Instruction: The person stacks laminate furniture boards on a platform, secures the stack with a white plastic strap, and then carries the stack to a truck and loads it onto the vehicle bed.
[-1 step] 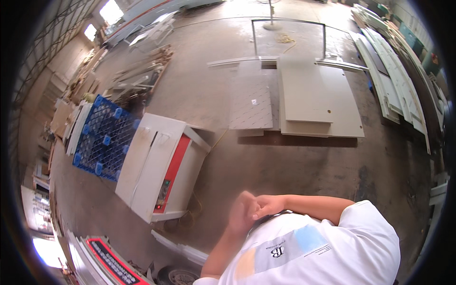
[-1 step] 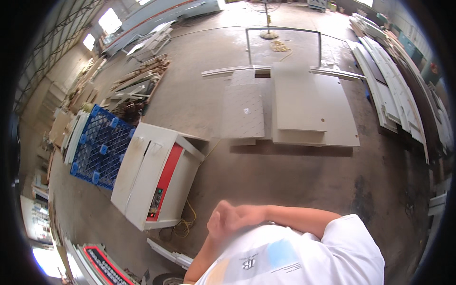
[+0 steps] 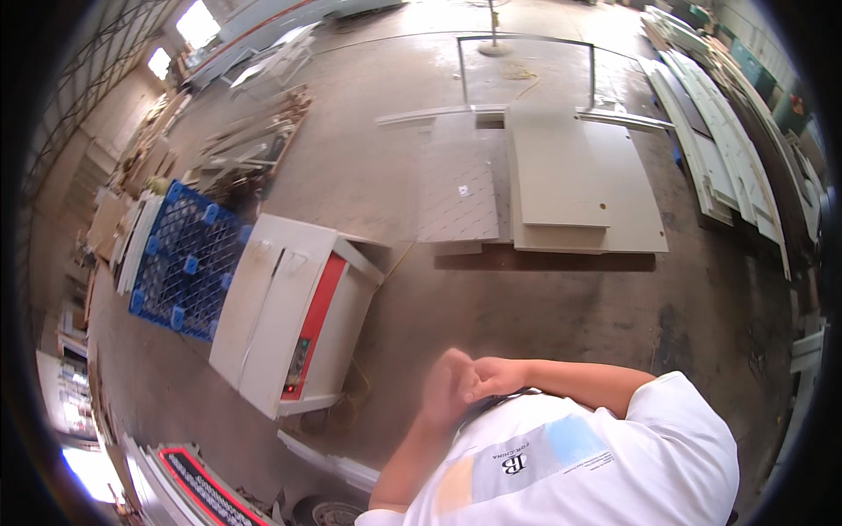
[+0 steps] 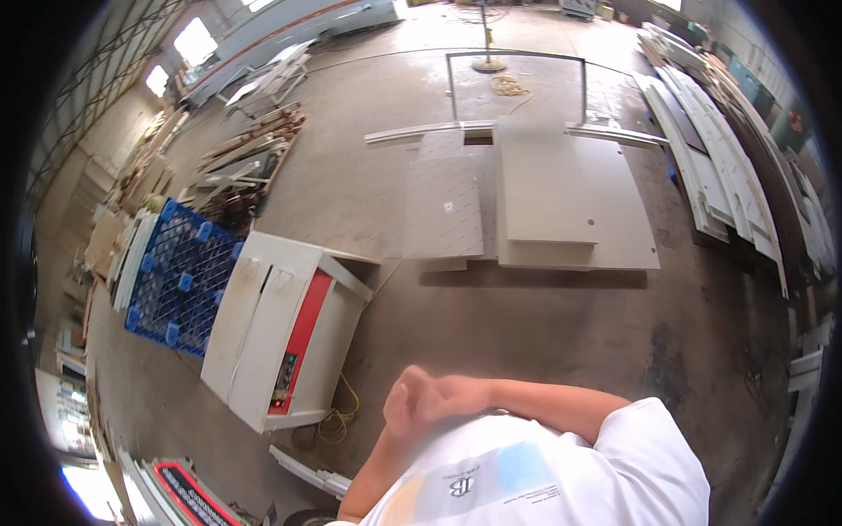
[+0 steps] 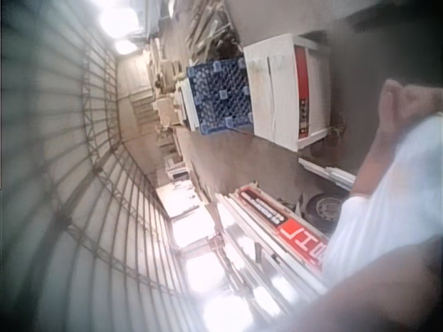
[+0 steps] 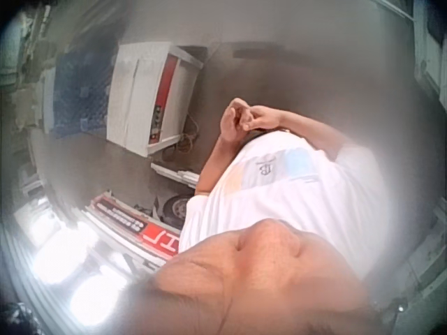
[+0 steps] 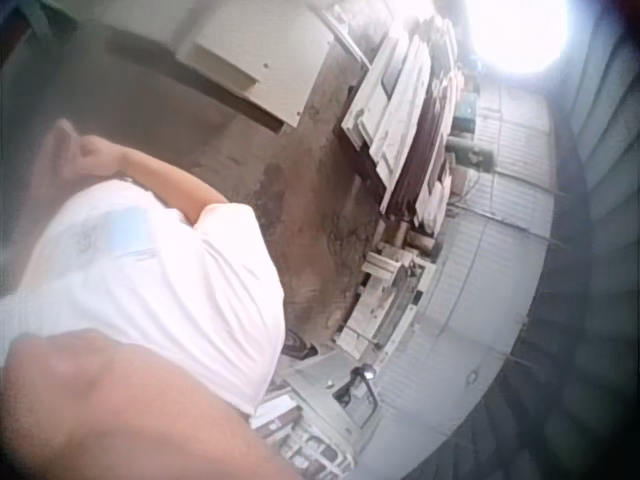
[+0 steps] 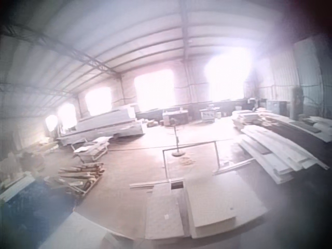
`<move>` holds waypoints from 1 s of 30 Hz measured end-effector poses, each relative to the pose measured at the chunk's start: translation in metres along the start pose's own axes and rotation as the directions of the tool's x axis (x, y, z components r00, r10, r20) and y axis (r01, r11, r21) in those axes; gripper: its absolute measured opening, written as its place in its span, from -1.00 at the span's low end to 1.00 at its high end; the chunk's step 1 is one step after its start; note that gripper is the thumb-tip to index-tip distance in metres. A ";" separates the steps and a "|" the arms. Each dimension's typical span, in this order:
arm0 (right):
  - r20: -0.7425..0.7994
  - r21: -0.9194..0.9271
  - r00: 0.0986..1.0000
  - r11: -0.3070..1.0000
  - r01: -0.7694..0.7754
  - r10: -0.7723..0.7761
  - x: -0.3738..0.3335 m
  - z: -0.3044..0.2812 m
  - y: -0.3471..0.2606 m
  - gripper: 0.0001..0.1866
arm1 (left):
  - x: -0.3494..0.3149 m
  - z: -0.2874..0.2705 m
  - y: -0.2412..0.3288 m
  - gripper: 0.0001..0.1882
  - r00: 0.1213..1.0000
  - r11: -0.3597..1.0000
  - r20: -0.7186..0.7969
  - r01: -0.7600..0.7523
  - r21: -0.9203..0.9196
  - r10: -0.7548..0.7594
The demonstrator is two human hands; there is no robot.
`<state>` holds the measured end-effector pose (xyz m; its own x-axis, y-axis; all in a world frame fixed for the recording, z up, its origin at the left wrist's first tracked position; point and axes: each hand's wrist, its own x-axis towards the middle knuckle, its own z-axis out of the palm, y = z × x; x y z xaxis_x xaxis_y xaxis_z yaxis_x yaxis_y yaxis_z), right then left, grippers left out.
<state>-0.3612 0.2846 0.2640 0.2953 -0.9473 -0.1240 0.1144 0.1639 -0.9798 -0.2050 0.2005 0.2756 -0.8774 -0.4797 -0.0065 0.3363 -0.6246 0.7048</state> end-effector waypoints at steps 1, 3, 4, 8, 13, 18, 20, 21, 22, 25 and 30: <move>-0.110 -0.124 0.991 0.988 -0.088 0.074 0.000 -0.010 0.000 -0.60 | 0.021 -0.002 0.000 -0.66 0.995 0.996 -0.053 0.086 -0.018 -0.087; -0.273 -0.296 0.933 0.902 -0.315 0.236 -0.007 -0.037 -0.004 -0.49 | 0.059 -0.007 -0.009 -0.73 0.964 0.976 -0.155 0.217 -0.017 -0.217; -0.324 -0.310 0.903 0.870 -0.383 0.282 -0.009 -0.048 -0.008 -0.50 | 0.073 -0.013 -0.017 -0.75 0.951 0.964 -0.162 0.263 -0.026 -0.264; -0.560 -0.294 0.772 0.800 -0.524 0.300 -0.034 -0.093 0.009 -0.57 | 0.125 -0.009 -0.051 -0.82 0.881 0.870 -0.220 0.459 0.177 -0.420; -0.768 -0.296 0.635 0.832 -0.469 0.084 -0.074 -0.197 0.064 -0.71 | 0.203 -0.026 -0.101 -0.76 0.776 0.564 -0.351 0.625 0.540 -0.524; -0.932 0.125 0.238 0.858 -0.499 0.274 -0.150 -0.346 0.156 -0.72 | 0.278 -0.038 -0.165 -0.74 0.698 0.251 -0.490 0.675 0.694 -0.522; -0.977 0.060 0.140 0.844 -0.534 0.158 -0.178 -0.415 0.206 -0.72 | 0.294 -0.049 -0.196 -0.75 0.589 0.216 -0.612 0.790 0.574 -0.528; -0.963 0.191 0.078 0.861 -0.471 0.257 -0.191 -0.447 0.232 -0.69 | 0.299 -0.054 -0.211 -0.76 0.582 0.204 -0.612 0.792 0.575 -0.536; -0.967 0.212 0.016 0.836 -0.505 0.255 -0.203 -0.478 0.247 -0.67 | 0.303 -0.058 -0.224 -0.76 0.571 0.194 -0.615 0.799 0.570 -0.543; -0.920 0.369 -0.109 0.741 -0.561 0.376 -0.235 -0.568 0.281 -0.61 | 0.330 -0.042 -0.246 -0.69 0.516 0.003 -0.597 0.758 0.652 -0.614; -0.868 0.478 -0.221 0.629 -0.613 0.444 -0.263 -0.672 0.369 -0.49 | 0.409 -0.044 -0.295 -0.55 0.666 -0.132 -0.496 0.518 0.845 -0.558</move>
<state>-1.0338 0.4097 -0.1705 -0.8380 0.0434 -0.5440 0.3444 0.8152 -0.4656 -0.6480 0.1616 0.0339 -0.6020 -0.2762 -0.7492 -0.7884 0.3546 0.5028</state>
